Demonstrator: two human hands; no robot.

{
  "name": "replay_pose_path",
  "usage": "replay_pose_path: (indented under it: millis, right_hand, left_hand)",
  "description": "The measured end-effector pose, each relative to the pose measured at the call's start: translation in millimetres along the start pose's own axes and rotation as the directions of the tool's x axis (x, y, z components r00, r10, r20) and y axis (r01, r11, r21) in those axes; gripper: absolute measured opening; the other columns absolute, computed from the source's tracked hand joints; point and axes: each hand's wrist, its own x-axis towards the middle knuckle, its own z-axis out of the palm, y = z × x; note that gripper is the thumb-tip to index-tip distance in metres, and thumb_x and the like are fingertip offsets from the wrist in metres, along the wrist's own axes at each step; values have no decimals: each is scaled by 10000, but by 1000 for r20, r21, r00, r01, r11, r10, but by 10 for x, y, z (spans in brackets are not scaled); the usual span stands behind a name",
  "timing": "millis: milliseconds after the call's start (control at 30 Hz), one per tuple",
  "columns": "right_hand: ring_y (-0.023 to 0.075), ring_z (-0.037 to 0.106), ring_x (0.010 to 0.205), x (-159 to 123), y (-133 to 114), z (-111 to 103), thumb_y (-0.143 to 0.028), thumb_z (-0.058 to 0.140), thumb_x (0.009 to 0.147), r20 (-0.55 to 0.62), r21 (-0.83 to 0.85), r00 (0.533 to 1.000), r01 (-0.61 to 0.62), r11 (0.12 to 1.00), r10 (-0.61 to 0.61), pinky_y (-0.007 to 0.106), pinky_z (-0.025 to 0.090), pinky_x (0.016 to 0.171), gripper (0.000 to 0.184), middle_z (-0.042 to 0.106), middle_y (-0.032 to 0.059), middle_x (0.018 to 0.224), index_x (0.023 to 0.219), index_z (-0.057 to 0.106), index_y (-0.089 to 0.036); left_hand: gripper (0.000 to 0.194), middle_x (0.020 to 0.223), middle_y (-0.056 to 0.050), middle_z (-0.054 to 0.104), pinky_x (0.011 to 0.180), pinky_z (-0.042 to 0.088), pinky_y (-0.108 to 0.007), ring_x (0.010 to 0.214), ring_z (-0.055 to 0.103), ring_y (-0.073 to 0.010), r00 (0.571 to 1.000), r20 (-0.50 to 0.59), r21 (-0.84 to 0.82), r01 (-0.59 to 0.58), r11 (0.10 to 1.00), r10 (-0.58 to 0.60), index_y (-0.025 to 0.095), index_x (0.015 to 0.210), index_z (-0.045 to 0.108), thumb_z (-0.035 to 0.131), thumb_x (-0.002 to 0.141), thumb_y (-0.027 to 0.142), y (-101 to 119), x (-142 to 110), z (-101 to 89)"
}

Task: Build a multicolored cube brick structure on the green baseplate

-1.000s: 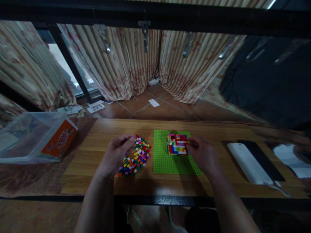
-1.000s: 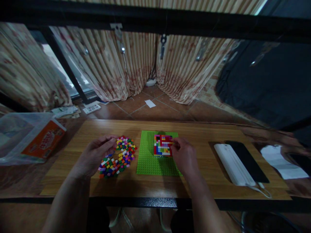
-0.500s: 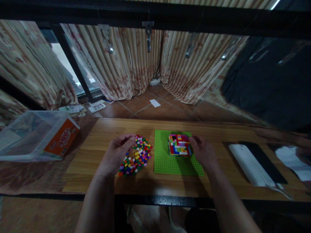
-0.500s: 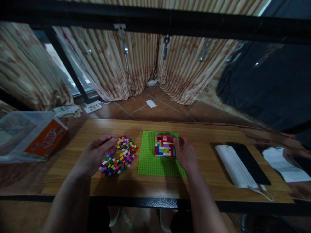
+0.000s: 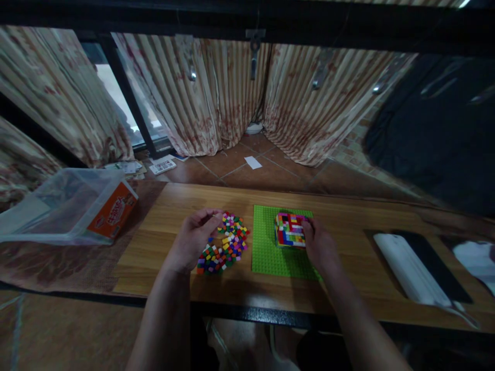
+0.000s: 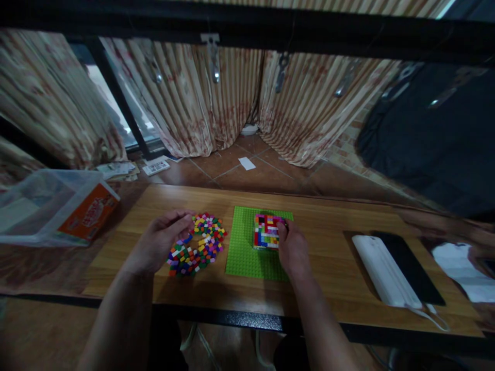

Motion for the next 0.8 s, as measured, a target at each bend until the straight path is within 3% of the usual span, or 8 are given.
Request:
replay_pose_path:
  millis: [133,267,367,467,533,633,800]
  right_hand:
    - [287,671,958,-3,-19,11,-464,302,952,3,-10,1000,-2,1000,2,387,472,831,554,711,196,1066,1220,626,-102]
    - [296,669,917,3,27,-77,-491,272,953,8,-20,1000,-11,1000,11,400,471,803,575,710,192,1022,1163,653,-117]
    - [319,659,930,-21,31,-184,-505,252,957,-135,3,990,44,999,-43,426,471,798,600,702,213,1022,1108,665,-97]
    - [299,672,864,-115,-108,-235,-510,253,972,-285,96,951,155,983,-122,425,481,769,575,714,184,1021,1110,666,-133]
    - [264,672,854,-237,-280,-202,-506,327,966,-281,144,946,209,967,-163,382,487,752,486,722,152,1004,1046,691,-194]
    - [243,665,938,-469,-554,-55,-464,402,964,-141,246,930,364,898,-338,387,500,833,372,716,94,1026,1039,685,-234]
    - [201,662,929,-724,-791,206,-353,480,967,-52,283,774,617,734,-631,361,511,856,236,708,62,987,995,680,-231]
  left_hand:
    - [389,691,6,619,577,386,-211,617,505,-104,999,-15,45,-33,998,34,124,859,701,768,636,436,-28,37,-59]
    - [348,697,6,622,593,394,-226,633,527,-125,988,-93,209,-104,972,126,134,862,688,699,691,436,-141,120,-240]
    - [298,680,3,617,589,374,-233,630,536,-137,967,-186,451,-72,890,172,138,911,688,621,750,380,-205,158,-418]
    - [237,694,-17,644,608,363,-245,654,562,-152,961,-222,675,29,737,166,144,898,698,564,790,307,-214,142,-547]
    - [204,683,-28,647,615,356,-253,664,565,-158,976,-166,778,44,627,138,150,801,703,540,804,273,-209,113,-584]
    - [200,634,-18,633,608,358,-246,651,555,-150,997,-4,830,-38,556,75,164,691,702,543,792,231,-215,73,-580]
    - [168,701,-25,682,645,411,-253,693,598,-169,994,99,854,-105,510,39,176,756,741,574,745,171,-233,54,-485]
